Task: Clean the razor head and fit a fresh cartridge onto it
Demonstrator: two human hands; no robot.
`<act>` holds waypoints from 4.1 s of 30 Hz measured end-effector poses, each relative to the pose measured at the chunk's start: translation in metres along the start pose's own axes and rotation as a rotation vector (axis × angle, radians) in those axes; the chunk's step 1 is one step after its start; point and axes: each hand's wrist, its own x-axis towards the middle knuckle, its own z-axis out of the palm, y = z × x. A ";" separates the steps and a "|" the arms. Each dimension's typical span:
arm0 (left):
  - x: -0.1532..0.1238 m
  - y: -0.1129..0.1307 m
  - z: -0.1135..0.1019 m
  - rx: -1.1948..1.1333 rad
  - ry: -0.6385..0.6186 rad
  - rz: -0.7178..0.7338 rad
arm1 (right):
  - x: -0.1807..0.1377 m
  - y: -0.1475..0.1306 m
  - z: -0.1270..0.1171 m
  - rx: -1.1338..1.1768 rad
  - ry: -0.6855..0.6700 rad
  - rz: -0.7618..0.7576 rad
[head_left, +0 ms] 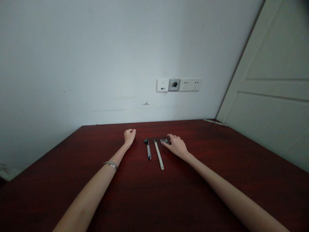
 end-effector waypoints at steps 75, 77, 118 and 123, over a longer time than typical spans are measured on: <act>-0.038 0.148 -0.037 -0.380 -0.666 0.399 | 0.023 -0.045 -0.061 1.514 -0.376 0.262; -0.037 0.147 -0.035 -0.373 -0.680 0.392 | 0.021 -0.045 -0.059 1.561 -0.390 0.256; -0.008 0.125 -0.042 -0.374 -0.771 0.251 | 0.013 -0.059 -0.052 1.817 -0.471 0.191; 0.005 0.113 -0.038 -0.433 -0.585 0.026 | 0.012 -0.063 -0.049 1.820 -0.478 0.147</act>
